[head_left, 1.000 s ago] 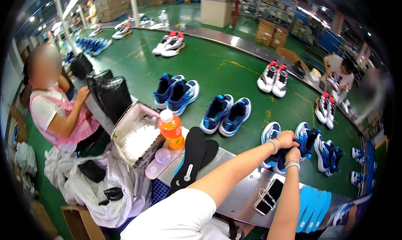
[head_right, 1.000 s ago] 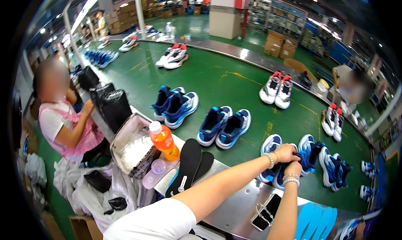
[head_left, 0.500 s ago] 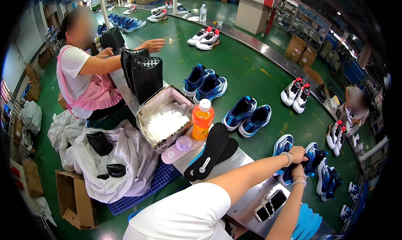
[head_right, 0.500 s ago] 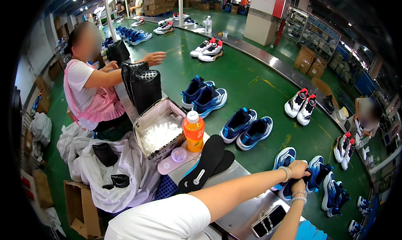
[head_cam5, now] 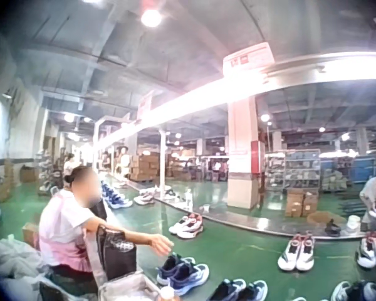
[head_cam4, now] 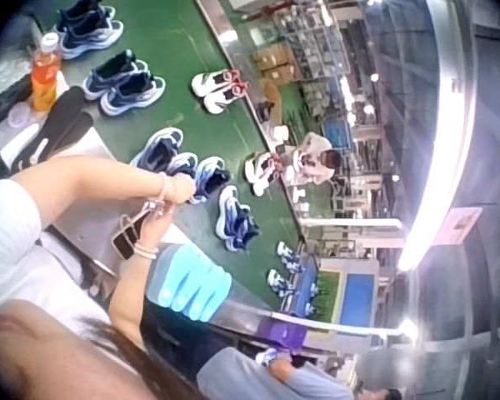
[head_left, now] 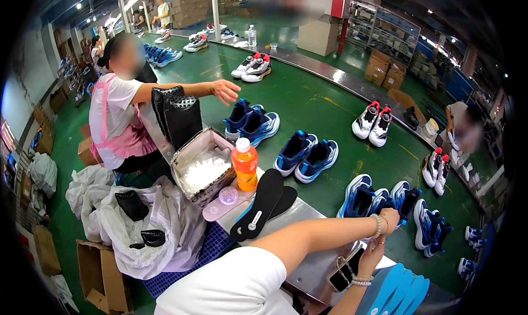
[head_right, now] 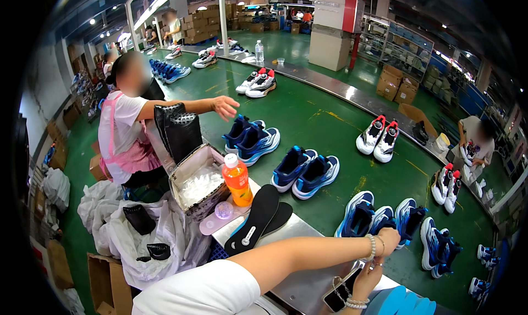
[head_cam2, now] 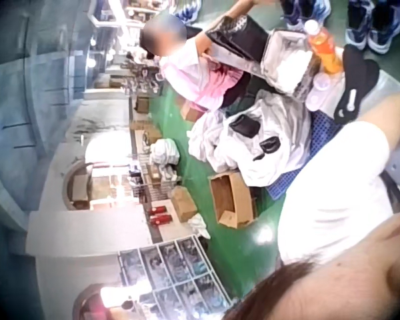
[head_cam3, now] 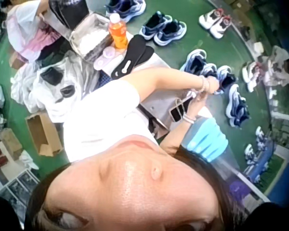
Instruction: The person picks up blue labels and applies them to the soles of sneakers moving along a conveyor belt, then places an insole into a shoe.
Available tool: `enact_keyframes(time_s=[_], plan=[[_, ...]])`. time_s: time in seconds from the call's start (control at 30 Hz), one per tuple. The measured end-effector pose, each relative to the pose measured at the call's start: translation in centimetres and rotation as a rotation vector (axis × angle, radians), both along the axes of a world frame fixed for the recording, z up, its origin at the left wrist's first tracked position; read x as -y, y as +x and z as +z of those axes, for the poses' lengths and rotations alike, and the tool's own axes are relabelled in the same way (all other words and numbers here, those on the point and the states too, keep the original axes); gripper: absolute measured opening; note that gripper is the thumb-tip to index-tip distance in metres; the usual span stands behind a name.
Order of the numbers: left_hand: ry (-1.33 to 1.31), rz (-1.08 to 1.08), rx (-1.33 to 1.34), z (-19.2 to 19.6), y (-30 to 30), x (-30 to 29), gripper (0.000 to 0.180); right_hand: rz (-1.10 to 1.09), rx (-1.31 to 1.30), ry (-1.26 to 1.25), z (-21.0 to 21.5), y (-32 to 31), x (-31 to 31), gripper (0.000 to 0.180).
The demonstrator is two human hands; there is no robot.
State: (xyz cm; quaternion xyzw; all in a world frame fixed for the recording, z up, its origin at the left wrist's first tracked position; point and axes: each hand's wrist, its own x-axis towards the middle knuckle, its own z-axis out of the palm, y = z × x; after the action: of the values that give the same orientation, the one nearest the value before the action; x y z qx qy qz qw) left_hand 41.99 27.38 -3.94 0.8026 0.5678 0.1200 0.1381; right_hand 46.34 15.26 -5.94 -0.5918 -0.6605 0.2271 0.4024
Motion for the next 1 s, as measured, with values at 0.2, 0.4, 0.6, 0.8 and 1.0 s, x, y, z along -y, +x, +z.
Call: enact_keyframes(time_s=[0.2, 0.4, 0.6, 0.8, 1.0], plan=[[-0.248, -0.034, 0.007, -5.0, -1.9, -2.7, 0.021, 0.011, -0.029, -0.056, 0.1, -0.2, -0.3, 0.029], [-0.105, -0.059, -0.039, -3.9, -2.0, -1.7, 0.023, -0.034, 0.093, -0.102, 0.9, -0.5, 0.0, 0.027], [-0.163, -0.2, -0.205, -3.2, -4.8, -0.1, 0.018, -0.03, 0.029, -0.144, 2.6, 0.7, 2.9, 0.024], [-0.306, -0.976, -0.392, -5.4, -9.8, -5.5, 0.014, -0.461, 0.22, -0.074, 6.3, 8.4, 9.6, 0.036], [-0.414, -0.998, -0.508, -5.3, -6.5, -7.3, 0.019, -0.459, 0.61, -0.246, 5.1, 11.6, 12.8, 0.055]])
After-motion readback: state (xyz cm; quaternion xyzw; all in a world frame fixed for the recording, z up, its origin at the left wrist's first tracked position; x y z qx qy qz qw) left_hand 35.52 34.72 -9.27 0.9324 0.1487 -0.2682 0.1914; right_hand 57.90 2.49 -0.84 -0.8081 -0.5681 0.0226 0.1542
